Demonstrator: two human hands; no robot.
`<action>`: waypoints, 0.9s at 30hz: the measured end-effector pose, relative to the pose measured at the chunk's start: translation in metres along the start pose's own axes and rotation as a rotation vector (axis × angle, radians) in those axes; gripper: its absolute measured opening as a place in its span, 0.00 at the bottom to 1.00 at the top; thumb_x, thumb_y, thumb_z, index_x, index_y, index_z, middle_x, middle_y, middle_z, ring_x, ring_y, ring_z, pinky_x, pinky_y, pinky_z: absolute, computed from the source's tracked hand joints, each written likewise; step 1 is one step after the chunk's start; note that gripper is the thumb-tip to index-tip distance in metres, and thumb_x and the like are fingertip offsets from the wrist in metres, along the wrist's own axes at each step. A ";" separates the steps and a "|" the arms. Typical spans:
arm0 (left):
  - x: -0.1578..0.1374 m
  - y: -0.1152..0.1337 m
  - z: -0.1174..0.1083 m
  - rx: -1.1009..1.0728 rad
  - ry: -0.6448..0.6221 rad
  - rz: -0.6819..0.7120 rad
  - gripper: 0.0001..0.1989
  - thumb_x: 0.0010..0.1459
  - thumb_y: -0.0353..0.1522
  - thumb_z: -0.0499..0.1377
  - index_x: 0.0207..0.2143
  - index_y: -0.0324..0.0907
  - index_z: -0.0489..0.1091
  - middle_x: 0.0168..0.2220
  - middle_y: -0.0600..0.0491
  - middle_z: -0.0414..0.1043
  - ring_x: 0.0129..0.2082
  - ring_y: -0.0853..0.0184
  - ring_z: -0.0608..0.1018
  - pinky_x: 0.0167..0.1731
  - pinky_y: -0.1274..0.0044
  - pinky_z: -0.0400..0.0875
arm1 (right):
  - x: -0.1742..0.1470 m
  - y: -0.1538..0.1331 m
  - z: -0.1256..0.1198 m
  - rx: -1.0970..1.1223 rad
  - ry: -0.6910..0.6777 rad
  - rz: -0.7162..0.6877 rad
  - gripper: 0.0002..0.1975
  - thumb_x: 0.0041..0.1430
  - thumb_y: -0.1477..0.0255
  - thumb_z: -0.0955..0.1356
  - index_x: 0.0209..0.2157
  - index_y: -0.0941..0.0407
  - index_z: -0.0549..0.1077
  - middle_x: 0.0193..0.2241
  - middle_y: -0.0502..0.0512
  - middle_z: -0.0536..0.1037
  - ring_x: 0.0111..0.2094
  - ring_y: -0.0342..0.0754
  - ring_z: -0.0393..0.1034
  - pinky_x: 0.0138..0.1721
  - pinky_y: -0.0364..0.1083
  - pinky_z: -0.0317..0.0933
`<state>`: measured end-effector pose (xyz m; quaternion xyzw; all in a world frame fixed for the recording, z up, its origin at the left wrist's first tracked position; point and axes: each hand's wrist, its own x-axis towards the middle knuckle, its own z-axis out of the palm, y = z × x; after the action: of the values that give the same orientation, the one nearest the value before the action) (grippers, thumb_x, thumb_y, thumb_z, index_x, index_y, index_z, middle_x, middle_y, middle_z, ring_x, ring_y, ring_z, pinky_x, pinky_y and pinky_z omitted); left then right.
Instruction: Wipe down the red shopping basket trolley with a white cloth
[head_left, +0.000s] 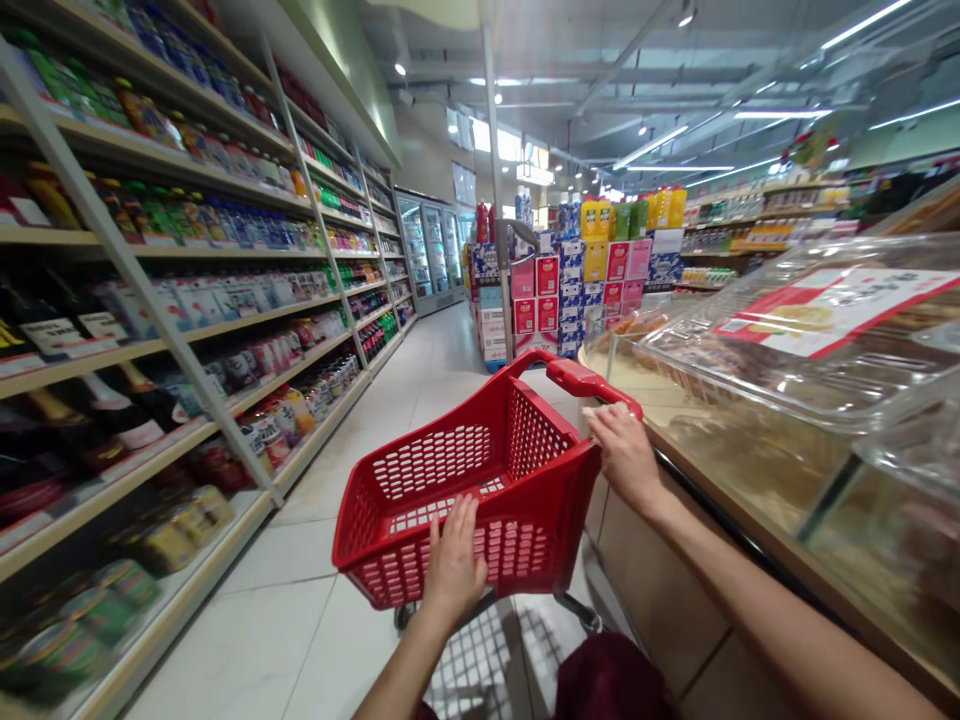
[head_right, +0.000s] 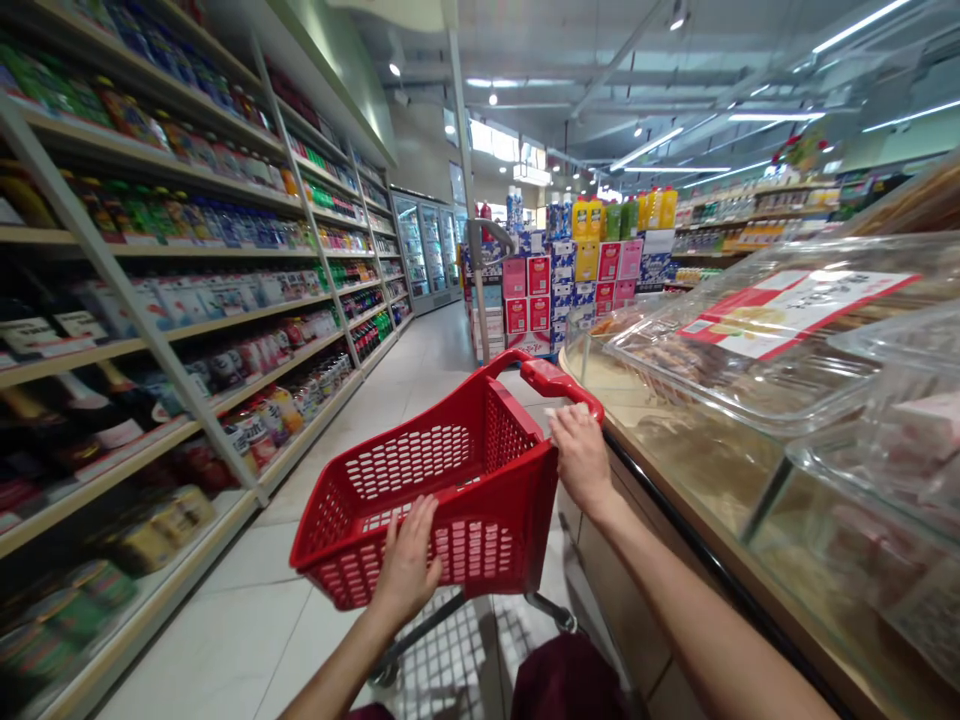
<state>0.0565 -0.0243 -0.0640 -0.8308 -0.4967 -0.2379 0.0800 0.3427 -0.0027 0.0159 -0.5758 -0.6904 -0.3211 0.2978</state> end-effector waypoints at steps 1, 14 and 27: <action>0.001 -0.001 0.000 -0.006 0.001 -0.004 0.35 0.41 0.23 0.48 0.56 0.34 0.48 0.57 0.43 0.53 0.58 0.60 0.54 0.55 0.60 0.47 | -0.002 -0.004 0.001 0.039 -0.015 -0.095 0.18 0.57 0.79 0.57 0.46 0.58 0.68 0.48 0.58 0.69 0.52 0.53 0.56 0.51 0.54 0.49; 0.004 -0.003 0.008 -0.041 0.052 -0.022 0.35 0.41 0.23 0.49 0.56 0.36 0.48 0.56 0.43 0.56 0.57 0.59 0.56 0.55 0.59 0.47 | -0.005 -0.015 0.003 0.144 -0.085 -0.262 0.18 0.57 0.78 0.57 0.48 0.56 0.67 0.49 0.56 0.68 0.54 0.50 0.54 0.53 0.51 0.49; 0.004 -0.005 0.006 -0.053 0.027 -0.011 0.34 0.42 0.24 0.49 0.56 0.37 0.49 0.56 0.44 0.56 0.57 0.61 0.56 0.55 0.60 0.47 | -0.004 -0.026 0.002 0.174 -0.145 -0.279 0.19 0.57 0.78 0.58 0.49 0.53 0.65 0.49 0.53 0.68 0.53 0.49 0.57 0.51 0.51 0.51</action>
<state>0.0553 -0.0163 -0.0675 -0.8266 -0.4937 -0.2627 0.0634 0.3172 -0.0070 0.0090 -0.4681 -0.8086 -0.2558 0.2484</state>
